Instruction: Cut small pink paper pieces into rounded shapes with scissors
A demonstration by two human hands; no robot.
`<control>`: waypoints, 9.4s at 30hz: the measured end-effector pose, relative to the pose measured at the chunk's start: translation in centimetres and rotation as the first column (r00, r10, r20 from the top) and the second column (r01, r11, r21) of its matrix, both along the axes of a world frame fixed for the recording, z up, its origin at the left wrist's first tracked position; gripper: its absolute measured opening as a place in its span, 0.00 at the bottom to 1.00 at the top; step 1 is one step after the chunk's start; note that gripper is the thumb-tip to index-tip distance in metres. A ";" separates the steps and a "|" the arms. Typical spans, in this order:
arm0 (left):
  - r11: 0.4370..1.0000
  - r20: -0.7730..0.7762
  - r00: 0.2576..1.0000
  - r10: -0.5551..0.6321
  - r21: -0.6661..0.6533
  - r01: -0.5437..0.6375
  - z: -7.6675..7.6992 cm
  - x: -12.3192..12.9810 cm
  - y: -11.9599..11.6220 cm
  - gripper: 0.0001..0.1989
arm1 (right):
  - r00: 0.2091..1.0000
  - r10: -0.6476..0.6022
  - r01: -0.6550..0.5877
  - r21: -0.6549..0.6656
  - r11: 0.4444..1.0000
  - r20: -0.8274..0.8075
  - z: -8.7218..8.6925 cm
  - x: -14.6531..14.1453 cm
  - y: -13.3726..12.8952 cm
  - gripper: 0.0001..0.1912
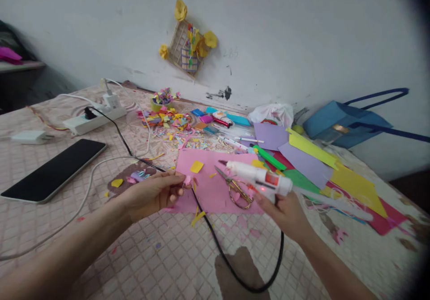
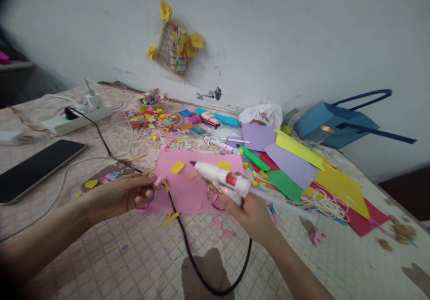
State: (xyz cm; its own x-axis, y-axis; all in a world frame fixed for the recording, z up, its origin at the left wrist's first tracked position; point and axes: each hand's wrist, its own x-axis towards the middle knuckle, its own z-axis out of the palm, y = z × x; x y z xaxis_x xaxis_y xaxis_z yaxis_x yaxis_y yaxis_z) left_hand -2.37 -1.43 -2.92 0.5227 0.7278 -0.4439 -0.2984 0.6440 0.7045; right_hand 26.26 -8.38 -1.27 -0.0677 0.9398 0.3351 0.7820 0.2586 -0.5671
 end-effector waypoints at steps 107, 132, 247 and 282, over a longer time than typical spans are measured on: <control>0.983 -0.148 0.988 -0.036 0.174 0.062 0.5 0.5 -0.9 0.08 | 0.988 -0.106 0.101 0.051 0.994 0.113 0.6 -0.2 -1.0 0.11; 0.844 -0.503 0.864 0.027 0.474 0.250 1.3 1.0 -1.3 0.10 | 0.893 -0.166 0.036 -0.302 0.953 -0.419 -2.4 -3.3 -2.7 0.14; 0.967 -0.300 0.951 -0.069 0.215 0.138 -1.5 1.1 -6.5 0.14 | 0.846 0.200 -0.415 -0.374 0.829 -0.495 -1.9 -9.9 0.7 0.04; 0.977 -0.207 0.972 -0.107 0.157 0.141 -1.5 0.5 -6.8 0.11 | 0.756 0.061 -0.459 -0.460 0.760 -0.652 -2.1 -9.8 0.0 0.06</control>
State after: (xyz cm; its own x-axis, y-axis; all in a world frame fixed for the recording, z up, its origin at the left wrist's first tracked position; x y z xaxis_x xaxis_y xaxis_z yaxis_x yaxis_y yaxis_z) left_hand -1.87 -8.19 -4.46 0.5284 0.7363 -0.4226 -0.0683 0.5331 0.8433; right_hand 16.47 -8.41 -3.41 -0.3260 0.9268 -0.1867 0.2075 -0.1226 -0.9705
